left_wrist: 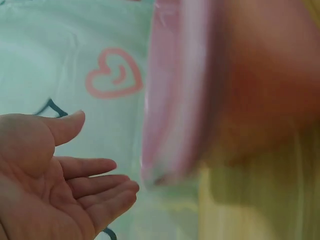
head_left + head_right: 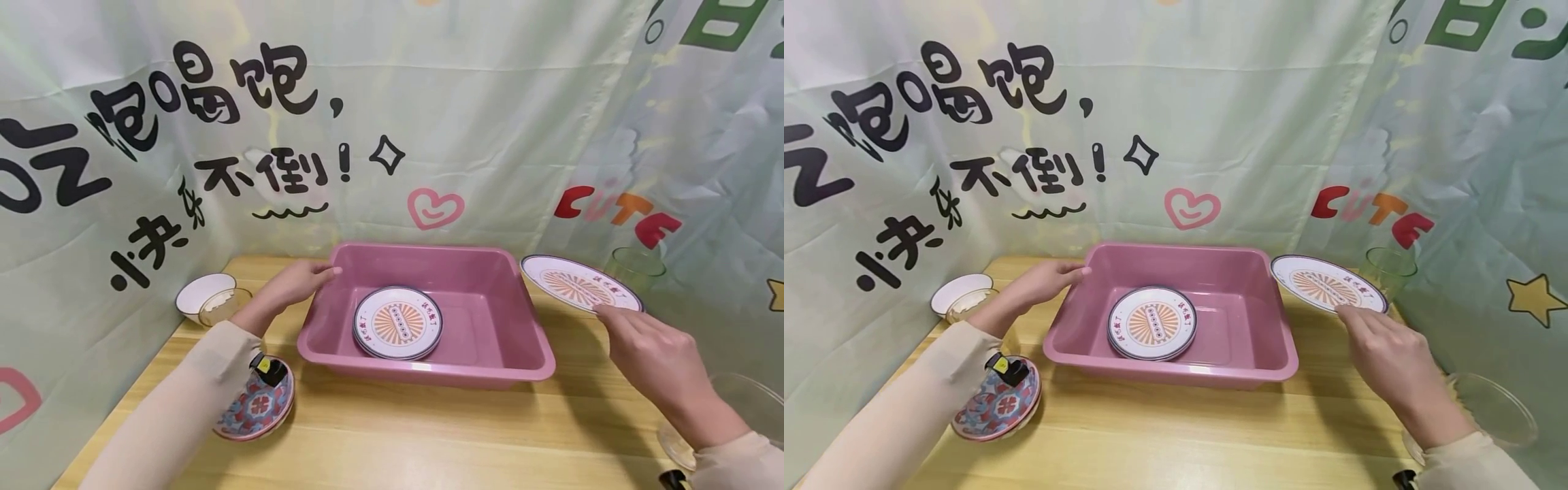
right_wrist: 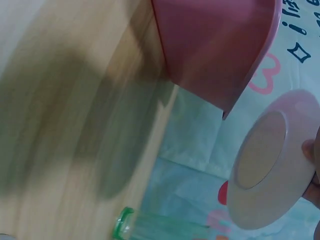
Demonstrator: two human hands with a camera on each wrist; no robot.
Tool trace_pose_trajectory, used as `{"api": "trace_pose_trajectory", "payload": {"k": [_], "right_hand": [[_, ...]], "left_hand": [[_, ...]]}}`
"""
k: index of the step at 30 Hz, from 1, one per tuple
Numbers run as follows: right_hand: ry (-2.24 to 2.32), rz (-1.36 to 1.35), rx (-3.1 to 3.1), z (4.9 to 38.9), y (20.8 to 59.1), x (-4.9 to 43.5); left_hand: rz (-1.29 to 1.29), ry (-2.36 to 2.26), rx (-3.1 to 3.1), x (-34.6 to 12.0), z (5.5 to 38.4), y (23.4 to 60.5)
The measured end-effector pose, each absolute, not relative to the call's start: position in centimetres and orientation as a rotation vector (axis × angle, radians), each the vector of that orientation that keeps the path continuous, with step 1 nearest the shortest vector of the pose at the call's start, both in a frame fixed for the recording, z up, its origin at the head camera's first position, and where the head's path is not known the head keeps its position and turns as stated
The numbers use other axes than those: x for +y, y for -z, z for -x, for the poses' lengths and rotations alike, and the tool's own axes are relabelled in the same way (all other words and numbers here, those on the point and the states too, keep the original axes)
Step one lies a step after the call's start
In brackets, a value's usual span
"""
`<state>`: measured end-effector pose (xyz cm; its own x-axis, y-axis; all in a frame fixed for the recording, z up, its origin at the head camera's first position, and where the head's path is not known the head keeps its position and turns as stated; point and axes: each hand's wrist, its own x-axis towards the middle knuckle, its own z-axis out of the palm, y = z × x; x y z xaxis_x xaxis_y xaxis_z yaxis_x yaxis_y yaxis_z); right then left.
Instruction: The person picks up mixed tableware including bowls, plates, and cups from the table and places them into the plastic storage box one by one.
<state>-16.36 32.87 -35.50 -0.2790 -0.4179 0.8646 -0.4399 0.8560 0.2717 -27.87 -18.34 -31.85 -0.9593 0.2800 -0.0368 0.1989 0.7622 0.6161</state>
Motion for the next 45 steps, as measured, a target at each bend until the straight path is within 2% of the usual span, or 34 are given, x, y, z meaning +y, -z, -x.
{"api": "trace_pose_trajectory", "payload": {"k": [13,22,28,45], "right_hand": [[-0.052,-0.933,-1.813,18.2,33.3,30.0],[-0.043,-1.181,-1.921,18.7,31.2,28.6],[-0.066,-1.327,-1.930,19.1,30.1,27.2],[-0.012,-1.476,-1.865,19.2,28.9,25.5]], "left_hand": [[-0.406,-1.476,2.351,-12.7,27.8,30.3],[-0.405,-1.473,2.219,-9.2,28.0,30.4],[-0.407,-1.418,2.215,-7.7,28.0,31.7],[-0.159,-1.638,1.896,-4.4,28.2,33.7]]}}
